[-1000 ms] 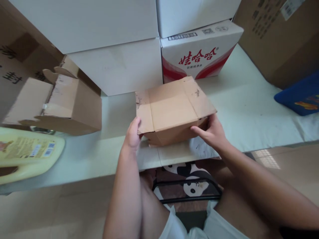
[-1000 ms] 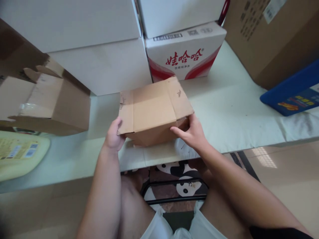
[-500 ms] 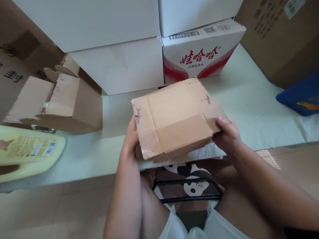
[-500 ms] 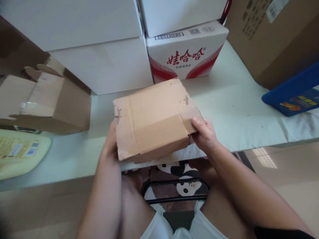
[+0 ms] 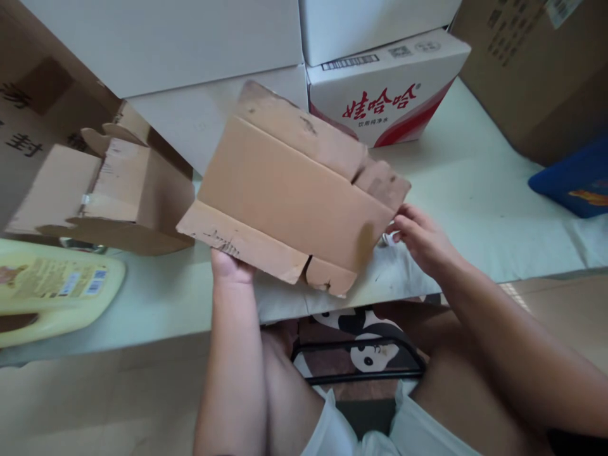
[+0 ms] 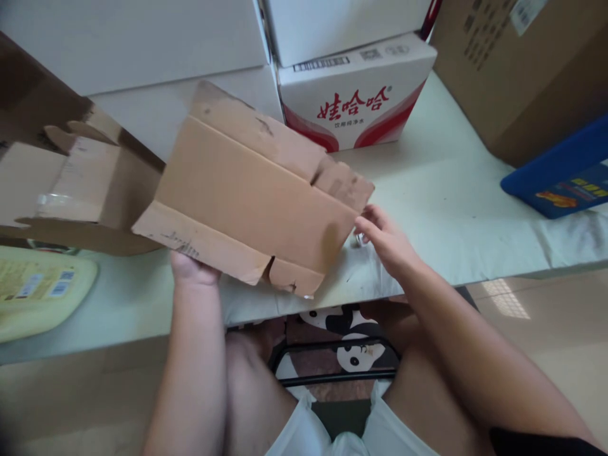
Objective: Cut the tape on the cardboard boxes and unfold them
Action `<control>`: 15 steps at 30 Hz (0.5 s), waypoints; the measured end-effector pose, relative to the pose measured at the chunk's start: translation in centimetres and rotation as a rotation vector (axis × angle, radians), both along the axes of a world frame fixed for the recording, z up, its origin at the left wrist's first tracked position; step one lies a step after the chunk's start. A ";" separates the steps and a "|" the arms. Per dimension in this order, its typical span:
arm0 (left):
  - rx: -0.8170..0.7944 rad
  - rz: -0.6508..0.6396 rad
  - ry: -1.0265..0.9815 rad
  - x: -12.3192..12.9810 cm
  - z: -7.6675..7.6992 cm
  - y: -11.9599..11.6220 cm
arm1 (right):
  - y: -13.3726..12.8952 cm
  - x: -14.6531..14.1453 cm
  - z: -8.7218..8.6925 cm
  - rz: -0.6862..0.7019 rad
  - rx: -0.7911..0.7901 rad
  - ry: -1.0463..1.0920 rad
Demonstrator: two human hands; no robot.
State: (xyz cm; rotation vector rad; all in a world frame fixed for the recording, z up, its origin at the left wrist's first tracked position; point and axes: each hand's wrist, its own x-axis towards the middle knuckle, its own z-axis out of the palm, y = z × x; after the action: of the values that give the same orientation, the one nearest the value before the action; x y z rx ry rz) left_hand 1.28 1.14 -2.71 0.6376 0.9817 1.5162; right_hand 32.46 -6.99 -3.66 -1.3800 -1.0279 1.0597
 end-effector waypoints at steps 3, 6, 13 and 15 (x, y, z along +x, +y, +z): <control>-0.014 -0.021 -0.030 0.6 0.3 0.1 | -0.9 -1.4 0.5 0.333 -0.203 0.209; -0.037 -0.070 -0.086 0.9 0.6 0.2 | -1.7 -2.6 1.8 0.277 -0.275 0.323; -0.230 -0.084 -0.182 -0.8 1.8 -0.2 | -7.5 3.0 4.6 -0.436 -0.139 0.159; -0.221 -0.080 -0.188 -1.1 2.0 -0.3 | -10.2 6.6 4.4 -0.646 -0.109 -0.022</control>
State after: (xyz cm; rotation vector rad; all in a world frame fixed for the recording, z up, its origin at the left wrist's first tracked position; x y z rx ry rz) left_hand 0.13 0.85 -0.75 0.3659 0.9511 1.3482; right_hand 39.08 -17.23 0.70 -1.6582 -0.4769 0.6214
